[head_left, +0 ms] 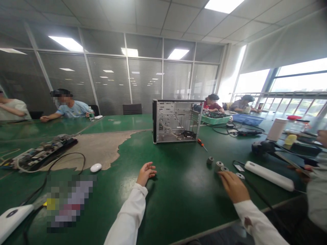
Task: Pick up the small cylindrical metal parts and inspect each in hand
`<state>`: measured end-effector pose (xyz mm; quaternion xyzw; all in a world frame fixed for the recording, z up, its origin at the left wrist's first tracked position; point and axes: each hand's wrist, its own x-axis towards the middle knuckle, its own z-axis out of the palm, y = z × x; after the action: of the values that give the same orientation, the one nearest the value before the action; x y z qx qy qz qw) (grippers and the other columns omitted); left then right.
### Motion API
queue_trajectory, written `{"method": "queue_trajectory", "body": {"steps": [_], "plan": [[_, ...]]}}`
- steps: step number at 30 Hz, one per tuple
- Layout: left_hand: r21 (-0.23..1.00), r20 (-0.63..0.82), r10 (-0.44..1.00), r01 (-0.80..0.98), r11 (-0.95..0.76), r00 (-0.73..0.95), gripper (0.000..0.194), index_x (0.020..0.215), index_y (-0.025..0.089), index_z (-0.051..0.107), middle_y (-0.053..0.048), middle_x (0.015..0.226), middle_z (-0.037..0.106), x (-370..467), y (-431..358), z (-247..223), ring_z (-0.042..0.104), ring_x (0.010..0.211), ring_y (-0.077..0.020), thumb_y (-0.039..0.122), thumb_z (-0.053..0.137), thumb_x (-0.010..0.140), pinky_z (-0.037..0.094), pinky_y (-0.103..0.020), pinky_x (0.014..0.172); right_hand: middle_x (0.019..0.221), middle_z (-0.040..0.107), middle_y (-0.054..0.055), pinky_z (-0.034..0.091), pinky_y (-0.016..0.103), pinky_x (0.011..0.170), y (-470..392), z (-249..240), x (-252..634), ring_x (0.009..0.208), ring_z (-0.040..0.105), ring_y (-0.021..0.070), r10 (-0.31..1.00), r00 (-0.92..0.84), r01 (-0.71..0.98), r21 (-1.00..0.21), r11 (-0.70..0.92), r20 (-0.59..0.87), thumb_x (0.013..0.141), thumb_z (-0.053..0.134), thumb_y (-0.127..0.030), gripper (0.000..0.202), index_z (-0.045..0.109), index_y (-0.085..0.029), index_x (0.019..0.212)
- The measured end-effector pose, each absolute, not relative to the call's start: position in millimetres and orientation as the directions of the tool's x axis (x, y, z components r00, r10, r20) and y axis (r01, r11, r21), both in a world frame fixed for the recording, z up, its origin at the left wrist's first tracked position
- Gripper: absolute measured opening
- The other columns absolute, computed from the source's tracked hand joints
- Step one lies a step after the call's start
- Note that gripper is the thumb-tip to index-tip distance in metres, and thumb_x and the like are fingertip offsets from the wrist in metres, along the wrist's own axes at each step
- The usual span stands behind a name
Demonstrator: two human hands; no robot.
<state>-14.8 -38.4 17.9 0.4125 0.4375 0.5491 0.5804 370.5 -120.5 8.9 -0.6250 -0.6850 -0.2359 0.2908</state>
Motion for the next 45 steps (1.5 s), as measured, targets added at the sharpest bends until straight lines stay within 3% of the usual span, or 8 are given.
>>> {"method": "queue_trajectory", "body": {"steps": [3, 7, 17, 25, 31, 37, 40, 45], "plan": [[0.959, -0.054, 0.998, -0.280, 0.056, 0.012, 0.042, 0.096, 0.014, 0.047, -0.003, 0.076, 0.058, -14.4, -37.2, 18.3, 0.059, 0.058, -0.0104, 0.001, 0.050, 0.056, 0.046, -0.019, 0.050, 0.091, 0.059, 0.010, 0.040, 0.034, 0.077, -110.1, 20.7, 411.4, 0.087, 0.053, 0.0226, 0.725, 0.007, 0.999, 0.031, -0.039, 0.689, 0.079, 0.035, -0.025, 0.027, 0.057, -0.017, 0.092], [0.962, -0.045, 0.999, -0.269, 0.048, 0.018, 0.041, 0.096, 0.015, 0.047, -0.003, 0.077, 0.058, -14.5, -36.9, 18.2, 0.059, 0.059, -0.0106, 0.003, 0.050, 0.057, 0.046, -0.019, 0.050, 0.087, 0.060, 0.008, 0.041, 0.032, 0.074, -98.9, 24.2, 432.6, 0.082, 0.054, 0.0208, 0.794, -0.004, 0.996, 0.069, -0.048, 0.607, 0.078, 0.034, -0.024, 0.026, 0.058, -0.019, 0.088], [0.960, -0.040, 0.999, -0.278, 0.044, 0.021, 0.039, 0.095, 0.015, 0.048, -0.004, 0.076, 0.059, -15.1, -39.9, 20.1, 0.060, 0.058, -0.0110, 0.004, 0.051, 0.057, 0.046, -0.020, 0.051, 0.083, 0.061, 0.008, 0.040, 0.030, 0.065, -106.2, 31.4, 451.4, 0.076, 0.056, 0.0200, 0.875, 0.093, 0.994, 0.001, -0.106, 0.475, 0.077, 0.036, -0.023, 0.022, 0.056, -0.018, 0.083], [0.967, -0.045, 0.999, -0.252, 0.047, 0.014, 0.038, 0.095, 0.015, 0.050, -0.004, 0.076, 0.060, -15.1, -41.8, 22.8, 0.060, 0.059, -0.0109, 0.004, 0.050, 0.058, 0.046, -0.019, 0.050, 0.079, 0.062, 0.007, 0.038, 0.028, 0.057, -110.7, 33.3, 452.4, 0.068, 0.058, 0.0193, 0.867, 0.185, 0.982, -0.052, -0.182, 0.463, 0.075, 0.039, -0.027, 0.017, 0.053, -0.019, 0.083], [0.969, -0.050, 0.999, -0.241, 0.051, 0.012, 0.037, 0.093, 0.015, 0.050, -0.004, 0.078, 0.060, -13.7, -40.6, 22.6, 0.060, 0.058, -0.0108, 0.005, 0.051, 0.058, 0.046, -0.019, 0.050, 0.069, 0.061, 0.004, 0.037, 0.027, 0.054, -110.0, 35.9, 456.5, 0.061, 0.056, 0.0178, 0.895, 0.158, 0.987, -0.048, -0.152, 0.418, 0.073, 0.043, -0.031, 0.015, 0.053, -0.021, 0.069], [0.972, -0.048, 0.999, -0.231, 0.050, 0.015, 0.037, 0.094, 0.015, 0.050, -0.004, 0.077, 0.060, -14.4, -39.2, 21.7, 0.060, 0.059, -0.0109, 0.006, 0.053, 0.058, 0.046, -0.020, 0.050, 0.093, 0.059, 0.008, 0.038, 0.031, 0.069, -106.3, 48.1, 442.3, 0.084, 0.054, 0.0219, 0.854, 0.015, 0.997, 0.059, -0.054, 0.521, 0.072, 0.043, -0.032, 0.022, 0.058, -0.020, 0.083], [0.972, -0.043, 0.999, -0.228, 0.047, 0.022, 0.038, 0.095, 0.014, 0.050, -0.004, 0.076, 0.060, -14.9, -38.9, 21.2, 0.060, 0.058, -0.0108, 0.006, 0.052, 0.058, 0.046, -0.019, 0.050, 0.094, 0.059, 0.008, 0.037, 0.031, 0.069, -97.2, 54.0, 425.5, 0.085, 0.054, 0.0216, 0.905, -0.014, 0.996, 0.083, -0.023, 0.425, 0.074, 0.040, -0.037, 0.028, 0.054, -0.019, 0.091], [0.974, -0.040, 0.999, -0.224, 0.046, 0.029, 0.037, 0.096, 0.015, 0.049, -0.004, 0.077, 0.060, -16.4, -39.2, 21.2, 0.060, 0.058, -0.0106, 0.007, 0.052, 0.060, 0.046, -0.019, 0.049, 0.086, 0.061, 0.010, 0.036, 0.031, 0.060, -83.4, 52.8, 407.7, 0.078, 0.057, 0.0239, 0.966, 0.128, 0.987, 0.068, -0.147, 0.226, 0.073, 0.041, -0.043, 0.033, 0.047, -0.018, 0.093]]}}
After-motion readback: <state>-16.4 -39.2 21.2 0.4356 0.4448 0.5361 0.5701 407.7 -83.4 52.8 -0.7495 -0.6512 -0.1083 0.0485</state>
